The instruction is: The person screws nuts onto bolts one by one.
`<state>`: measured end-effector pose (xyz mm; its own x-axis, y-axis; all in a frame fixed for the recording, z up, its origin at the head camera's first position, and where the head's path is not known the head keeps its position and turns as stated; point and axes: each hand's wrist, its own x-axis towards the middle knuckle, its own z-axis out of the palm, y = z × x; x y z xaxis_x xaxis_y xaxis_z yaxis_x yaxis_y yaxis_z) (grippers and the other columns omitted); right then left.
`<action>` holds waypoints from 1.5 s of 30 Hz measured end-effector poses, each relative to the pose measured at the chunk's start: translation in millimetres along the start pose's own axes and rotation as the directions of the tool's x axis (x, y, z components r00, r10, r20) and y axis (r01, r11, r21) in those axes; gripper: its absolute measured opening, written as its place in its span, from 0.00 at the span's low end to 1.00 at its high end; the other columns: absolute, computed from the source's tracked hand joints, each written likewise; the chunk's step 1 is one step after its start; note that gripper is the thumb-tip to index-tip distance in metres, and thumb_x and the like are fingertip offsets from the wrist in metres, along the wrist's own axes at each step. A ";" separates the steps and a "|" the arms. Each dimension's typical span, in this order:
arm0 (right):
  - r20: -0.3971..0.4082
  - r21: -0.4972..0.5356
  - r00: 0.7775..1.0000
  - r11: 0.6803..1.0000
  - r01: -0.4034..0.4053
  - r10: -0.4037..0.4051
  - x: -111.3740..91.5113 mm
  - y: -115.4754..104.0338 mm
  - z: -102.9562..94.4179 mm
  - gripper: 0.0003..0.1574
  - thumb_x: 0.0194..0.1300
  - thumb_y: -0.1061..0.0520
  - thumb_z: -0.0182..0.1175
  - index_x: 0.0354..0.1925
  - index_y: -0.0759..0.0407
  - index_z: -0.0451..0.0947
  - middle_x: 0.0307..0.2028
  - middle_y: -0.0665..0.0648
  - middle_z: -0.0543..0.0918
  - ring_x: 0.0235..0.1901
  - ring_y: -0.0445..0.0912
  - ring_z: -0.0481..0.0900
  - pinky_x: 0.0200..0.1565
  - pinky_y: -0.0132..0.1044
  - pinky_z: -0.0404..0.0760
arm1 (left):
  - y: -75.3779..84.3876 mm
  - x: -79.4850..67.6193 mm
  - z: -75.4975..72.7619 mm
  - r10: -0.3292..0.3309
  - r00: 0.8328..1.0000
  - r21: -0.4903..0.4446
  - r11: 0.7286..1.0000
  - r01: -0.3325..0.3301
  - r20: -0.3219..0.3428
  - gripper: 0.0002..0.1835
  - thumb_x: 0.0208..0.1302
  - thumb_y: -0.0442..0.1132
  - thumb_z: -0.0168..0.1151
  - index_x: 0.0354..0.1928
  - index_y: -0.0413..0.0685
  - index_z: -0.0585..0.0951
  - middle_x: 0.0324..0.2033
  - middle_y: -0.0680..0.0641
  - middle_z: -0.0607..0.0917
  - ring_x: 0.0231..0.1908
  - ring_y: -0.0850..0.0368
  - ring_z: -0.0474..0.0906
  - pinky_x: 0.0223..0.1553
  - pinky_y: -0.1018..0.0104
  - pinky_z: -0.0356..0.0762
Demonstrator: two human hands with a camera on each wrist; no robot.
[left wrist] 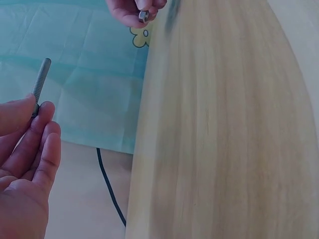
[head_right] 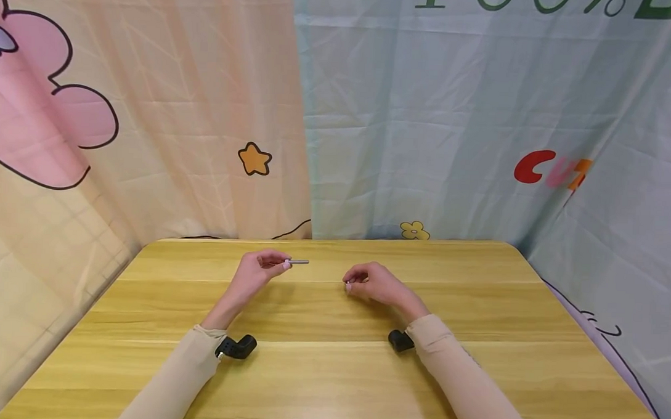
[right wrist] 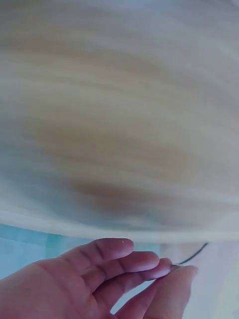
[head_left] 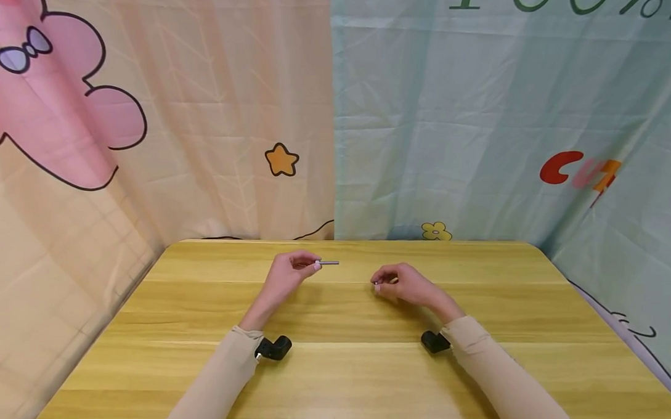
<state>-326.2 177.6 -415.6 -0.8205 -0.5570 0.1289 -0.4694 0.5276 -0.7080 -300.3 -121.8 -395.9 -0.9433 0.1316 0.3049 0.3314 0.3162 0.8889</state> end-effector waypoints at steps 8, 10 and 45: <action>-0.157 0.070 0.988 0.998 0.000 0.011 -1.1 -9.9 4.2 0.13 0.69 0.60 0.62 0.49 0.66 0.81 0.40 0.53 0.84 0.41 0.47 0.78 0.46 0.42 0.78 | 5.3 0.1 -1.8 -0.040 0.999 -0.060 0.997 0.039 -0.024 0.11 0.64 0.31 0.66 0.46 0.31 0.83 0.39 0.38 0.85 0.42 0.42 0.82 0.43 0.60 0.80; -0.191 0.098 0.982 0.995 0.001 0.018 -1.8 -13.7 5.3 0.14 0.69 0.60 0.62 0.50 0.67 0.80 0.41 0.56 0.84 0.41 0.48 0.79 0.46 0.42 0.79 | 6.9 -0.2 -2.3 -0.045 0.999 -0.070 0.997 0.043 -0.026 0.11 0.64 0.30 0.65 0.46 0.30 0.83 0.39 0.37 0.85 0.42 0.40 0.82 0.43 0.61 0.80; -0.469 0.399 0.883 0.886 0.234 -0.022 2.5 -96.4 10.7 0.15 0.67 0.69 0.61 0.50 0.76 0.77 0.46 0.70 0.81 0.43 0.52 0.81 0.47 0.33 0.80 | 32.5 3.8 2.4 0.092 0.992 -0.077 0.992 -0.099 -0.087 0.10 0.62 0.34 0.69 0.43 0.37 0.86 0.36 0.45 0.86 0.36 0.52 0.82 0.39 0.65 0.80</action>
<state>-279.5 118.5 -354.5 -0.8671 -0.2030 0.4548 -0.4778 0.0810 -0.8747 -293.1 -108.8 -366.7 -0.9070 0.0777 0.4139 0.4204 0.2281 0.8782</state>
